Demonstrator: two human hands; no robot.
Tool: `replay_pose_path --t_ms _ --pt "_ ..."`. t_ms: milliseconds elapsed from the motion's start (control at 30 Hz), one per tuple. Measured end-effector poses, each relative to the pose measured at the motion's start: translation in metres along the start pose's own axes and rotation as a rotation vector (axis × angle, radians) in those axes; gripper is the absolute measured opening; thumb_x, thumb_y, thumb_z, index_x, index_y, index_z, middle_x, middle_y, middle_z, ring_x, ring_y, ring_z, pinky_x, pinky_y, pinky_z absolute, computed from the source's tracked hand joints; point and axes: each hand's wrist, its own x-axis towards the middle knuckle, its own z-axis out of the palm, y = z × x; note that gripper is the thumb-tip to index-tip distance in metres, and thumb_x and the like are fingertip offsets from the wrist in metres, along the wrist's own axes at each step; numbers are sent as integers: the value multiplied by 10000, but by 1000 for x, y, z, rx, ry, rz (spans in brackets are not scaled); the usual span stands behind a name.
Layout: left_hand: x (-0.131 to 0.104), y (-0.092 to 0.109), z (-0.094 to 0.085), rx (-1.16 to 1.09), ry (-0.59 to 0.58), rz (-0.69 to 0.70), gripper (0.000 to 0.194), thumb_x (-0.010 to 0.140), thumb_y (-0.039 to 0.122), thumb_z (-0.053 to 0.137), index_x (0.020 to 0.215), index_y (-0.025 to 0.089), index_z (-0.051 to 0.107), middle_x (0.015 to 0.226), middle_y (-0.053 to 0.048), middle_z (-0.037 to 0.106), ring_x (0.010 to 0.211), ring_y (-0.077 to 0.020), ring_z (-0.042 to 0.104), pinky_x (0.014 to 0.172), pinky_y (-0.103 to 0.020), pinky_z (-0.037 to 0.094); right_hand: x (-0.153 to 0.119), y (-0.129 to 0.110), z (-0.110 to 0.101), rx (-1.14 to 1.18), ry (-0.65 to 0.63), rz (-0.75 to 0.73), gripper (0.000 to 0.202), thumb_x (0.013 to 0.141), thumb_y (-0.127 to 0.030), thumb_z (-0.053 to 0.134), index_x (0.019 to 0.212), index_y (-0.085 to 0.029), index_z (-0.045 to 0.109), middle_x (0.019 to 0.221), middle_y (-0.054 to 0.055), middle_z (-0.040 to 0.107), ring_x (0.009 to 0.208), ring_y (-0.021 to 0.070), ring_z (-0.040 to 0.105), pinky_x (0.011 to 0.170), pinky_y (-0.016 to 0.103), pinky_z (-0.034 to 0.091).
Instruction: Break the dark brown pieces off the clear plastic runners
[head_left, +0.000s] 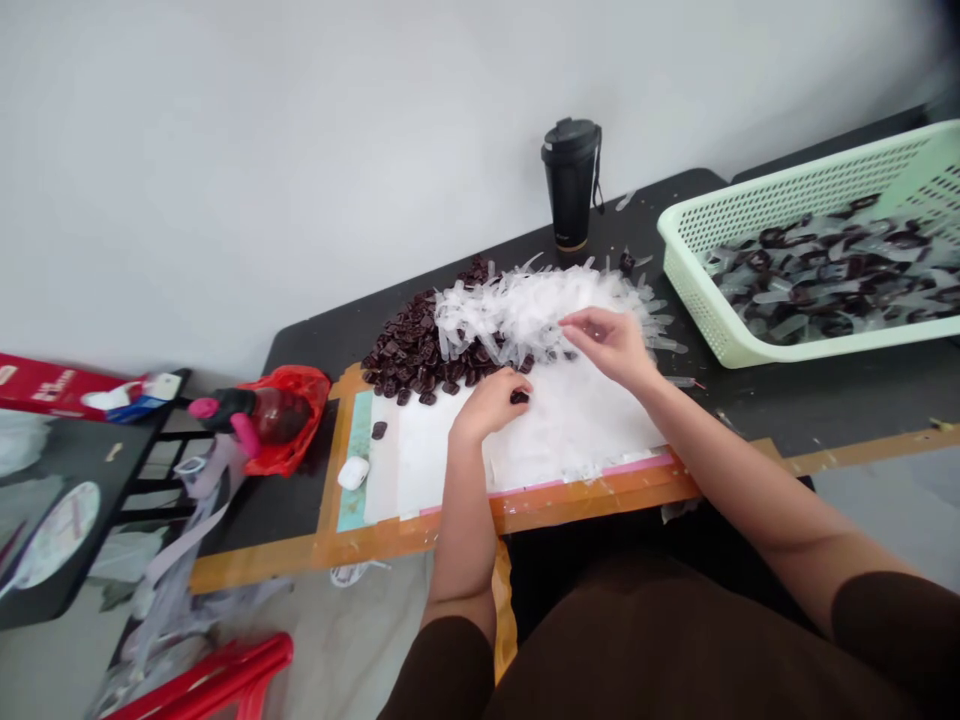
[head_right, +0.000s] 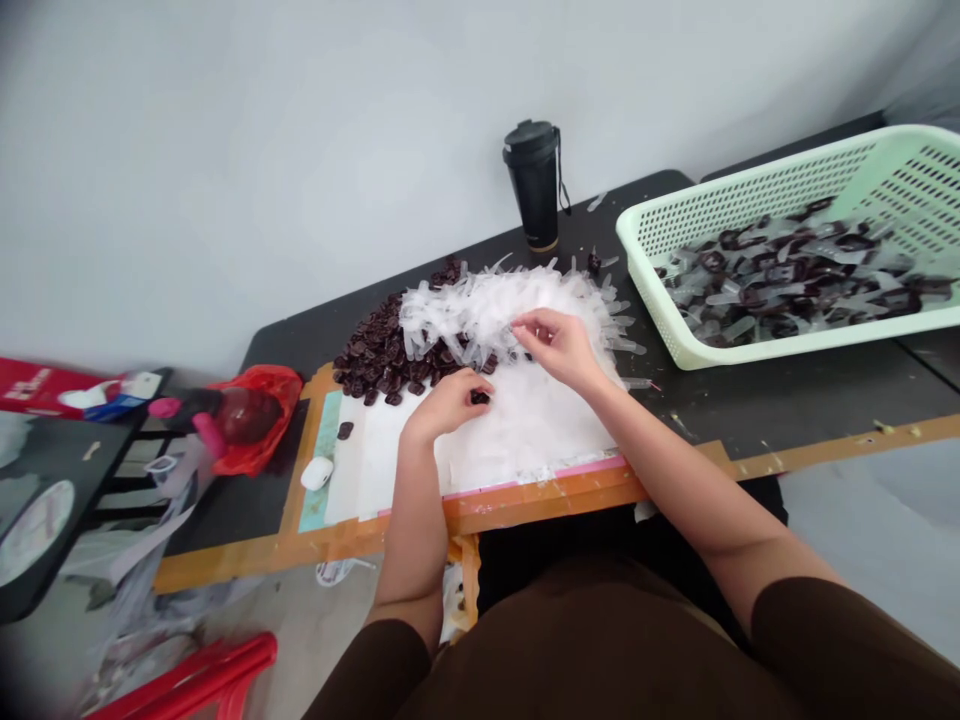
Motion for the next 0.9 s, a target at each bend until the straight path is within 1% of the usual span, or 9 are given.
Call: replay_pose_path --t_ms 100,167,333,400,500,600,667,800,900 --pt "4 -1 4 34 51 -1 179 765 141 595 891 189 712 915 -53 644 769 -162 622 758 -288 497 0 6 0 -311 -188 22 151 805 -280 595 765 -168 687 624 18 618 555 126 501 571 267 360" --pt "6 -3 6 -12 137 -20 183 792 137 568 902 189 705 899 -54 659 765 -162 629 766 -295 502 2 12 -3 -461 -262 52 116 788 -240 597 756 -173 686 622 20 631 572 137 528 584 268 355" --pt "14 -8 12 -450 461 -123 196 774 144 614 954 187 679 802 -33 672 655 -137 636 644 -259 511 3 25 -1 -560 -350 85 93 688 -262 725 719 -187 681 622 20 632 557 145 512 531 267 312" --pt "18 -7 15 -695 551 -149 235 753 185 664 987 174 678 823 -39 677 640 -135 653 607 -250 514 3 26 1 -457 -339 75 95 701 -258 716 668 -183 667 608 17 621 547 136 500 518 264 311" --pt "23 1 18 -954 543 -146 261 739 264 705 975 152 686 817 -46 684 656 -143 678 602 -248 527 5 24 0 -130 -288 133 215 734 -360 710 652 -169 657 602 17 611 534 117 486 497 255 335" --pt "25 9 22 -1069 502 -158 273 713 319 738 913 143 679 780 -39 687 640 -133 676 598 -238 526 6 18 -3 185 -244 290 318 696 -454 747 672 -159 633 557 -9 545 461 79 397 422 239 279" --pt "26 12 25 -1132 488 -179 282 686 336 762 867 146 659 764 -30 687 633 -126 673 607 -237 524 7 12 -6 371 -244 361 334 675 -449 774 690 -161 605 519 -40 477 434 62 350 403 231 252" --pt "28 15 30 -1262 436 -209 316 625 343 805 763 150 596 673 15 643 625 -120 665 628 -240 516 7 3 -8 674 -274 412 339 663 -379 801 741 -173 543 566 -59 452 443 45 327 404 212 218" --pt "29 16 30 -1355 397 -213 333 597 324 824 724 149 570 712 19 642 622 -103 658 623 -225 507 6 -1 -10 788 -302 436 350 661 -341 806 772 -178 516 605 -62 449 453 34 308 408 200 179"
